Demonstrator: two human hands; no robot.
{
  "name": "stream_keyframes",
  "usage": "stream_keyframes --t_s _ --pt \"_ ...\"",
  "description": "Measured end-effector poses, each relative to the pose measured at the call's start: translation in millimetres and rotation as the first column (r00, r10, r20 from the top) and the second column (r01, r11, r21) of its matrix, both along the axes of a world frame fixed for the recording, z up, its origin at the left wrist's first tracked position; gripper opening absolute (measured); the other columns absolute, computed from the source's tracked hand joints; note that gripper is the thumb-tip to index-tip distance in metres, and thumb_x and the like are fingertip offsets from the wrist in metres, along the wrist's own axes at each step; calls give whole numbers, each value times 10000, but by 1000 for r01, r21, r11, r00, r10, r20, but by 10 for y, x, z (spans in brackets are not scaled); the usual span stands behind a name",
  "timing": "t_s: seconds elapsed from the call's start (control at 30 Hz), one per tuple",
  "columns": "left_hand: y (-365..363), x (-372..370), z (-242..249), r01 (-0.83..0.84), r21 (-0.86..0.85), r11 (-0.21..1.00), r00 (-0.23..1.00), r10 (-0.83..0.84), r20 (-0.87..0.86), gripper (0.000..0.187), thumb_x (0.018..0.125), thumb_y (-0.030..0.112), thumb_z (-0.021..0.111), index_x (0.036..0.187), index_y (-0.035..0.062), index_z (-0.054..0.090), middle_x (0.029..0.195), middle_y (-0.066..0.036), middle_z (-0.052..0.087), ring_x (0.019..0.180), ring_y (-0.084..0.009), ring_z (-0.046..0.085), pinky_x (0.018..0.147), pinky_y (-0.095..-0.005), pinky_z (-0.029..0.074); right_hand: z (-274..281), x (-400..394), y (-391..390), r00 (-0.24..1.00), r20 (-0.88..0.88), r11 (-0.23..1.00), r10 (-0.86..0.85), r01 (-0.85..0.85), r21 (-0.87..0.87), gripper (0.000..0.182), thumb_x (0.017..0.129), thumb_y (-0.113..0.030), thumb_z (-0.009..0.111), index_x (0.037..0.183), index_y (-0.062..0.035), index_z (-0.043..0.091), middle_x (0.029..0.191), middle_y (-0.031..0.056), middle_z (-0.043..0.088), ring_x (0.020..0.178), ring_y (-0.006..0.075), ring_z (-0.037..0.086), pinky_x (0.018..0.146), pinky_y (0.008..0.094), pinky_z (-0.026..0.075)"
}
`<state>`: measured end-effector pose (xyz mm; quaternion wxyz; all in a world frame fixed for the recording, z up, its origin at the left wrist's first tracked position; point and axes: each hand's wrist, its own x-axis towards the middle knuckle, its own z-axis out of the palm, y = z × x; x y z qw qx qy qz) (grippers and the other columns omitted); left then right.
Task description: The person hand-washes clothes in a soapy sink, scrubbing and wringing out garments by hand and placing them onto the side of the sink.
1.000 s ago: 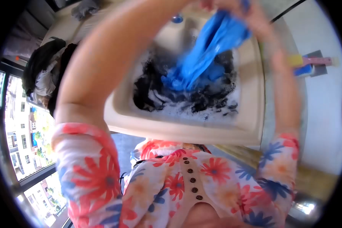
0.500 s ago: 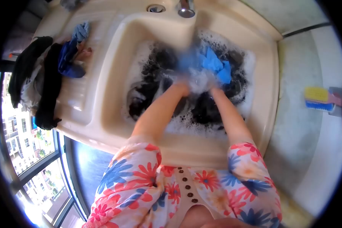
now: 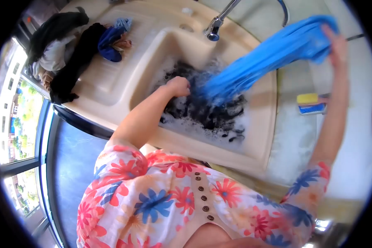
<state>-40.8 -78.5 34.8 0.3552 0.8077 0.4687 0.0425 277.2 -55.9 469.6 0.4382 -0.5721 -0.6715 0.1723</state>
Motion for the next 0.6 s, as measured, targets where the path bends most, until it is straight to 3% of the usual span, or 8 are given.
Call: stream_keyframes --t_s 0.03,0.13,0.33,0.4,0.47,0.5,0.57,0.6 --pt "-3 24 40 13 -24 1000 1000 -13 -11 365 688 292 616 1015 131 644 1036 -111 618 1007 -267 565 871 -356 449 550 -15 27 993 -73 988 -96 104 113 342 802 -199 646 1074 4 604 1056 84 610 960 153 566 865 289 437" --pt "-76 -12 150 -6 31 1000 1000 6 -9 313 689 265 618 967 129 663 1013 -100 626 1000 -254 568 860 -353 455 1297 -206 -373 990 -135 940 -29 73 332 352 808 -205 642 1091 -4 589 1056 79 606 963 154 564 863 289 436" --pt "-8 -10 132 -35 0 999 999 35 -23 316 694 253 615 982 131 657 1015 -97 626 999 -259 567 861 -352 454 1284 -160 -501 975 -222 919 7 81 385 372 819 -217 635 1125 -20 559 1057 68 598 969 154 559 860 290 435" --pt "-3 -24 110 -55 -23 998 998 55 -8 321 693 250 614 990 134 655 1014 -95 627 996 -261 567 860 -351 454 915 -66 -369 964 -265 944 -33 118 309 380 823 -221 633 1137 -25 549 1057 65 596 971 154 558 859 291 435" --pt "-2 -39 153 -40 -41 998 999 39 -19 324 693 246 615 995 136 653 1019 -92 626 997 -261 567 857 -352 456 206 51 -116 958 -261 975 -115 159 153 387 827 -225 630 1148 -31 539 1057 62 593 972 154 556 857 291 434" --pt "-10 -29 189 -35 -44 998 999 33 -30 326 692 245 615 998 137 652 1021 -90 626 998 -262 566 856 -353 457 -358 263 36 992 -70 989 -110 116 91 327 809 -315 641 946 -18 657 929 36 627 849 112 547 776 267 432" --pt "11 -38 200 -15 -39 999 1000 14 -26 327 695 242 615 1003 137 650 1025 -88 625 999 -261 566 855 -355 458 -1734 48 114 979 125 985 -161 167 -39 360 802 -348 640 905 -3 644 802 51 611 707 130 508 688 298 430" --pt "14 -42 216 -6 -39 999 1000 5 -27 328 696 240 615 1005 136 649 1027 -87 624 999 -261 567 855 -356 459 -2072 -463 -131 895 381 945 -231 300 -131 305 827 -290 610 942 -9 634 802 54 608 714 139 506 692 320 436"
